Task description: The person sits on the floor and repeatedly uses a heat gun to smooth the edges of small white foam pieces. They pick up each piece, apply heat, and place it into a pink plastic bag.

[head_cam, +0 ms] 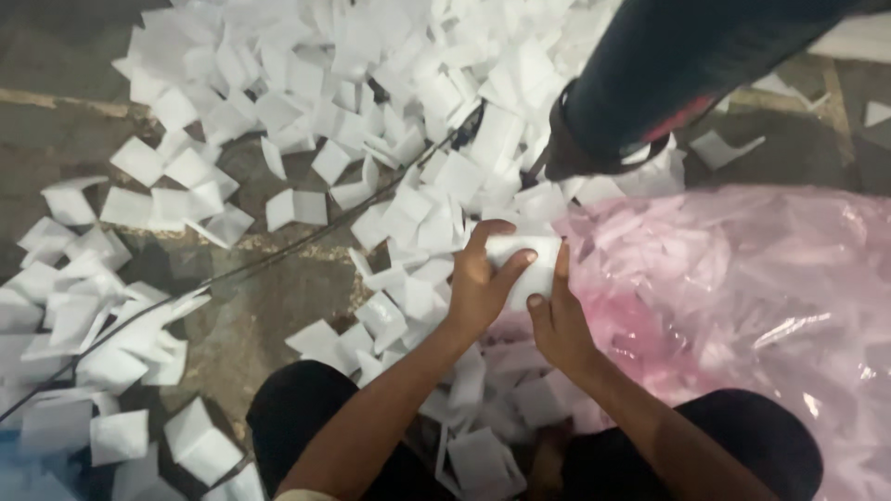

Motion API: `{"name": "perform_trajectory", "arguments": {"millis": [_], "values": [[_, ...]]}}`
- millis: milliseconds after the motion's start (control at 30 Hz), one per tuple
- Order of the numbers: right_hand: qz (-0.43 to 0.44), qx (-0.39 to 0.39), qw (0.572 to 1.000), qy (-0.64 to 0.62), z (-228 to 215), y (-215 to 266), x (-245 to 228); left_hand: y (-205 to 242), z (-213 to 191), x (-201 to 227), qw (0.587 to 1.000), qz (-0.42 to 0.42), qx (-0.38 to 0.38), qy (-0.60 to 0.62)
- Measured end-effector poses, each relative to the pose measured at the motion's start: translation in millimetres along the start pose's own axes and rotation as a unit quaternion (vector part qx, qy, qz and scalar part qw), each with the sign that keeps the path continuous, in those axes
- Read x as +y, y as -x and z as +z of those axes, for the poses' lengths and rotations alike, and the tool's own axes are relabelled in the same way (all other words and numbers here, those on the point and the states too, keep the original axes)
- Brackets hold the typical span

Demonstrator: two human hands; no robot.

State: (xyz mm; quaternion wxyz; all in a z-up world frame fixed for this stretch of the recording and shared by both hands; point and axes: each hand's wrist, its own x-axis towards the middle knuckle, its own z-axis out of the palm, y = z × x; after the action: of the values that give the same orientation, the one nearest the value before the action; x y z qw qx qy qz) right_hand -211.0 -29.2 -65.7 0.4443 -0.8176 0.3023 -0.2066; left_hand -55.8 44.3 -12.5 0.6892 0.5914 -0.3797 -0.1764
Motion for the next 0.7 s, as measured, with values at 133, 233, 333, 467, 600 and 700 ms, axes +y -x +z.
{"name": "perform_trajectory", "arguments": {"millis": [133, 233, 333, 467, 600, 700], "values": [[-0.174, 0.001, 0.984, 0.039, -9, 11, 7, 30, 2, -19, 0.999, 0.035, 0.003, 0.004], [0.253, -0.141, 0.943, 0.162, -27, -6, 36, 40, -6, -47, 0.980, -0.126, -0.089, -0.124], [0.076, -0.048, 0.992, 0.088, -82, -33, 77, 44, -15, -86, 0.944, -0.197, -0.190, -0.186], [0.031, 0.376, 0.838, -0.394, -197, -28, 127, 77, -33, -147, 0.860, -0.200, -0.311, -0.351], [-0.065, 0.409, 0.812, -0.410, -209, -15, 170, 114, -32, -180, 0.793, -0.162, -0.404, -0.425], [-0.058, 0.163, 0.983, -0.055, -119, -27, 200, 133, -22, -189, 0.741, -0.155, -0.447, -0.476]]}}
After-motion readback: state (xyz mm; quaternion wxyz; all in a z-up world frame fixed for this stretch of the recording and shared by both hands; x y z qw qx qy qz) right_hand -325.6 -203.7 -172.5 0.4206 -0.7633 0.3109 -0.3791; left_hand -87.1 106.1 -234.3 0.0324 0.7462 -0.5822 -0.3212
